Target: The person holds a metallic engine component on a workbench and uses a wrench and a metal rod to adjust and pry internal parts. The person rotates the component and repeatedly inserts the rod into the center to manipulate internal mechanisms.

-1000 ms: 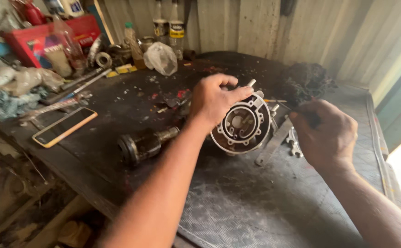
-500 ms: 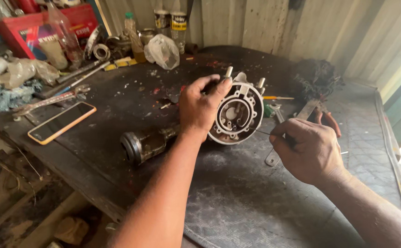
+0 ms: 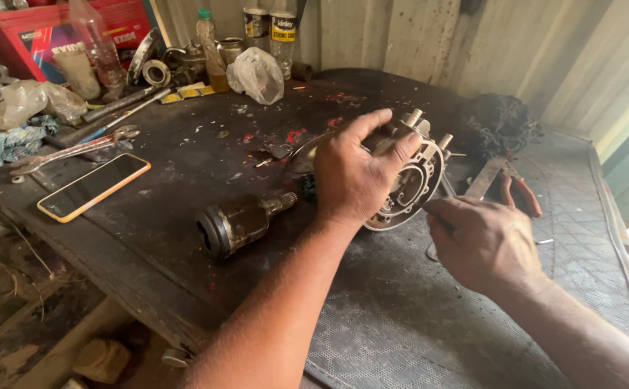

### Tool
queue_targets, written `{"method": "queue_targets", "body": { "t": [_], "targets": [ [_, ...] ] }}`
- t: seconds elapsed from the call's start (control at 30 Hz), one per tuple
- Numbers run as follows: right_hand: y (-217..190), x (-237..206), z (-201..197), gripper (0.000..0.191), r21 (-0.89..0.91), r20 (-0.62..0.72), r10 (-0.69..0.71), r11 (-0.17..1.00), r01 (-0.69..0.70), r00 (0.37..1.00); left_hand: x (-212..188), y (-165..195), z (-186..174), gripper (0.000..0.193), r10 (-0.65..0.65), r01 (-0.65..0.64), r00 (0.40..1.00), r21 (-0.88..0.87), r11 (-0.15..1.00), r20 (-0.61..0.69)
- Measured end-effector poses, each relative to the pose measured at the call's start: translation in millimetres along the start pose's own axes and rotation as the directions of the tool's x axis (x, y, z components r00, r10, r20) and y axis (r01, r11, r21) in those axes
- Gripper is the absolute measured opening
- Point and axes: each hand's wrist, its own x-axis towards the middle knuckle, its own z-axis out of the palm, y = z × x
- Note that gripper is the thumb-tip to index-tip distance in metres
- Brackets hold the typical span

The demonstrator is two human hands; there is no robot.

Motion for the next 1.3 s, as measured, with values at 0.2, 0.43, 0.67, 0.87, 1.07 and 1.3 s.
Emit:
{"method": "queue_targets", "body": {
  "t": [0.2,0.43,0.67,0.87,1.07,1.3],
  "targets": [
    [-12.5,4.9,-1.5,0.023,0.191,0.27,0.372,0.883,-0.428,0.888,-2.6,6.1,-0.9,0.045,-0.257,0.257,0.966,-0.232,0.938,0.033],
    [6.3,-0.2,5.8,0.024,0.142,0.193,0.334,0.921,-0.363,0.922,-9.2,-9.9,5.3,0.041,-0.036,0.028,0.999,-0.193,0.981,-0.038],
    [25.0,-0.9,6.5,0.024,0.293,0.271,0.385,0.84,-0.456,0.882,-7.6,-28.0,11.7,0.043,-0.362,0.289,0.932,-0.6,0.746,-0.002],
    [11.1,0.2,1.6,0.025,0.246,0.261,0.391,0.857,-0.453,0.882,-9.5,-38.8,18.2,0.041,-0.398,0.31,0.917,-0.561,0.768,-0.039],
    [-3.9,3.6,0.8,0.024,0.196,0.328,0.317,0.898,-0.393,0.89,-13.8,-33.8,19.2,0.039,-0.196,0.142,0.975,-0.39,0.91,-0.102],
    [-6.1,0.7,10.7,0.023,0.203,0.229,0.333,0.903,-0.38,0.915,-16.0,-25.2,16.3,0.04,-0.179,0.14,0.98,-0.348,0.927,-0.083]
  ]
}}
